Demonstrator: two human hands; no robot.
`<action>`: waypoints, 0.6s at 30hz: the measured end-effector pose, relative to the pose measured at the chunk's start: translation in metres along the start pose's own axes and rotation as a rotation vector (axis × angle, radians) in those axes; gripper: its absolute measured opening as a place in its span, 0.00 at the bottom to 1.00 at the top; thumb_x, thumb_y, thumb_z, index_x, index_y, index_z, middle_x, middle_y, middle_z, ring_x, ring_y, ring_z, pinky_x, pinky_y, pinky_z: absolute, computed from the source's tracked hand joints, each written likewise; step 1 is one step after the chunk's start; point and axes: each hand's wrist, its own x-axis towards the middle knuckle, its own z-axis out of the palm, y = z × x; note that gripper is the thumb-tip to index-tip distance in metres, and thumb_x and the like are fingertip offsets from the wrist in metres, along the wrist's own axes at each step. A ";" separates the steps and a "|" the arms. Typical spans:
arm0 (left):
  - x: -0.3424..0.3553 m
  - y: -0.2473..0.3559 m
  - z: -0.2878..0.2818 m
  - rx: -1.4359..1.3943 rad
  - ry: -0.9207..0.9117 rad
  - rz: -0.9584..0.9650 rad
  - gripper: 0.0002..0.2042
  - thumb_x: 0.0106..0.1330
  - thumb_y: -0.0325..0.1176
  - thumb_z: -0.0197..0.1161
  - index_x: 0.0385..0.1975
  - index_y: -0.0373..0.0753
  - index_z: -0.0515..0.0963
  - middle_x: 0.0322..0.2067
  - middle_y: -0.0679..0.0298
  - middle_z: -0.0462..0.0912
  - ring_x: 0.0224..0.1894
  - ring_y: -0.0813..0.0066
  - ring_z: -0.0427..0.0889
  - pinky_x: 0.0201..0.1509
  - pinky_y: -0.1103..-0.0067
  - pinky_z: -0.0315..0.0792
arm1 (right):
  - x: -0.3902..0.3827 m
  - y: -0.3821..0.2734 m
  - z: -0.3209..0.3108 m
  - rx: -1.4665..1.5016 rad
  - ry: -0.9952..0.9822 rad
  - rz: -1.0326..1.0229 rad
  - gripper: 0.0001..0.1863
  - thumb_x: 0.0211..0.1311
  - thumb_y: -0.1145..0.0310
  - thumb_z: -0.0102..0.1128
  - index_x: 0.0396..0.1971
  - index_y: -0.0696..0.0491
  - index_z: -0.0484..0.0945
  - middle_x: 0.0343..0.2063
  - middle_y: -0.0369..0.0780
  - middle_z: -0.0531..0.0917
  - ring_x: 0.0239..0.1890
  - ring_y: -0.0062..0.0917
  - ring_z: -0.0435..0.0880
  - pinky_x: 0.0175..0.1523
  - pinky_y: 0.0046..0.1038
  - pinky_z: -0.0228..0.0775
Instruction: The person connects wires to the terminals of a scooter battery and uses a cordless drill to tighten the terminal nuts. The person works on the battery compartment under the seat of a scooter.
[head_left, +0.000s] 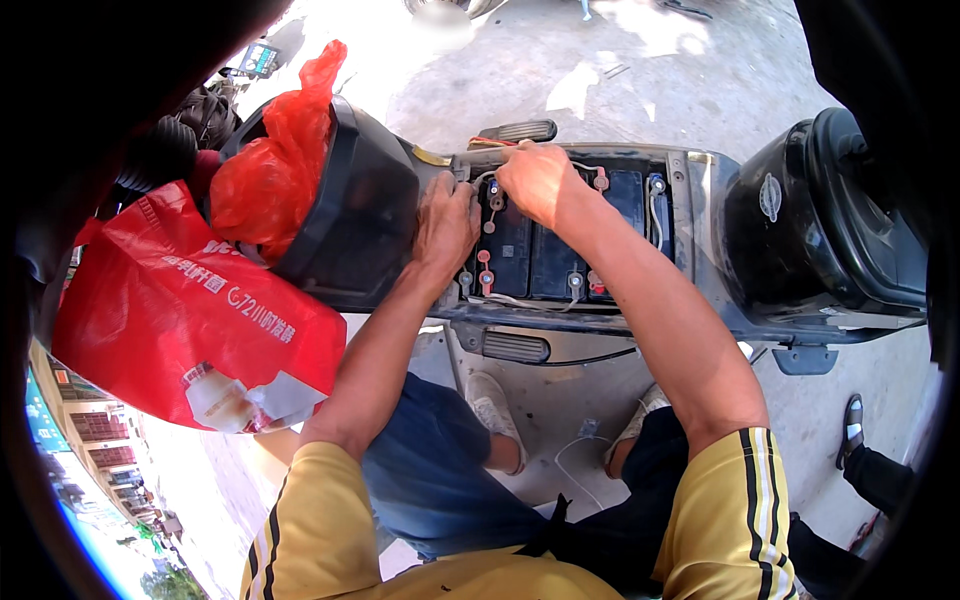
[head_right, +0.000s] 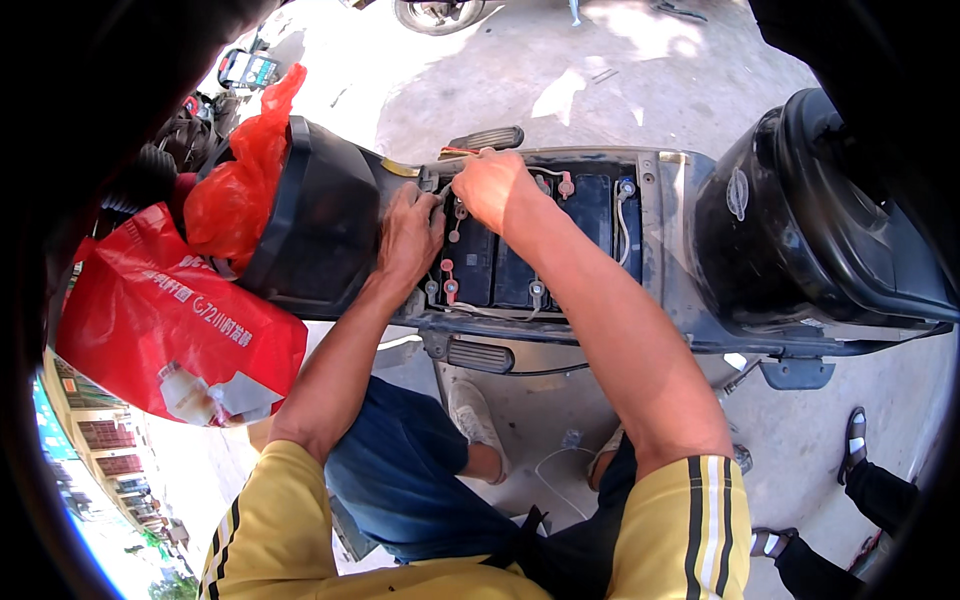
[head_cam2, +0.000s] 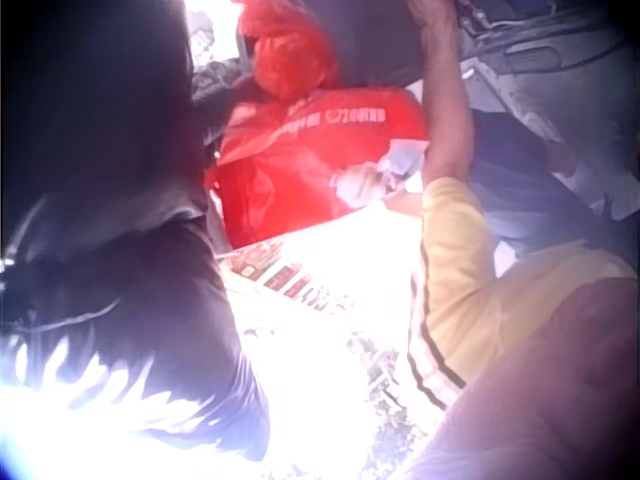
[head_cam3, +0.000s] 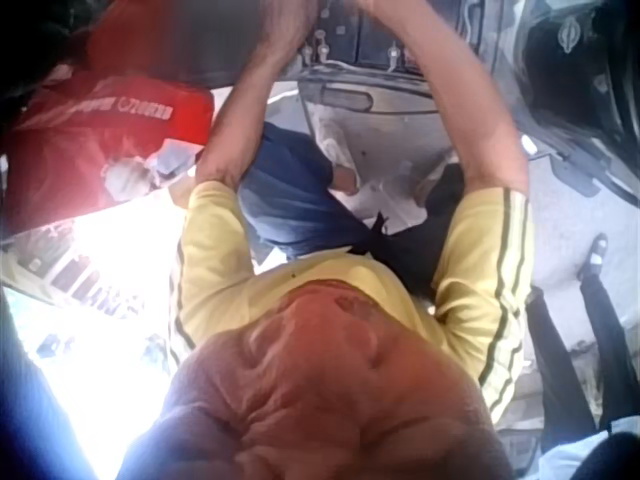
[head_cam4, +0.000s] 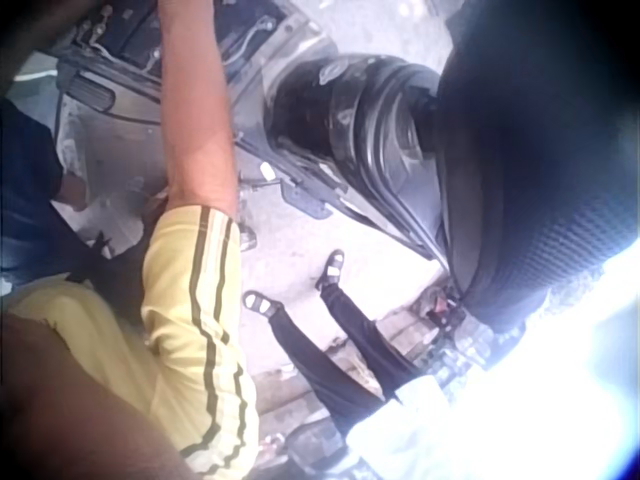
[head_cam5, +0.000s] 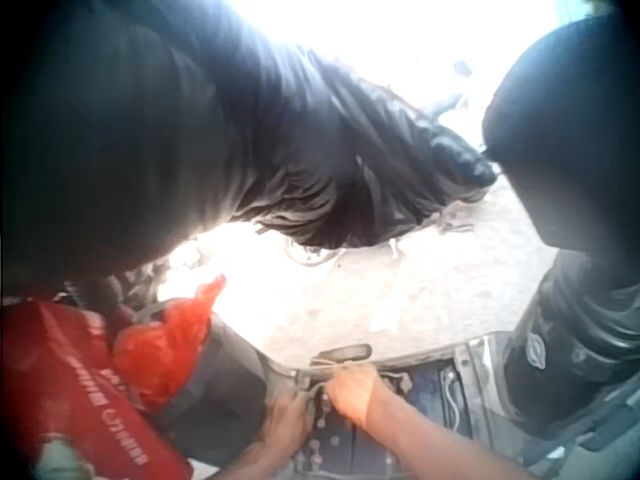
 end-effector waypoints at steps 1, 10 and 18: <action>0.001 0.002 -0.001 -0.036 0.016 -0.002 0.06 0.65 0.26 0.67 0.38 0.33 0.84 0.38 0.51 0.77 0.46 0.47 0.79 0.50 0.56 0.75 | -0.002 0.002 0.003 -0.002 0.042 -0.013 0.05 0.60 0.70 0.68 0.32 0.46 0.91 0.39 0.37 0.90 0.49 0.34 0.89 0.51 0.38 0.82; -0.003 0.000 0.019 -0.051 0.119 -0.078 0.05 0.68 0.28 0.64 0.37 0.34 0.78 0.41 0.51 0.76 0.49 0.46 0.77 0.52 0.55 0.73 | -0.009 0.008 0.002 0.023 0.042 0.041 0.07 0.59 0.71 0.69 0.37 0.51 0.90 0.44 0.39 0.88 0.52 0.35 0.87 0.56 0.38 0.81; -0.011 0.004 0.020 -0.045 0.143 -0.180 0.06 0.70 0.29 0.64 0.39 0.34 0.80 0.43 0.50 0.77 0.52 0.46 0.76 0.57 0.57 0.72 | -0.019 0.013 -0.075 0.153 -0.352 0.182 0.13 0.58 0.78 0.63 0.42 0.56 0.88 0.47 0.49 0.89 0.50 0.45 0.90 0.54 0.43 0.84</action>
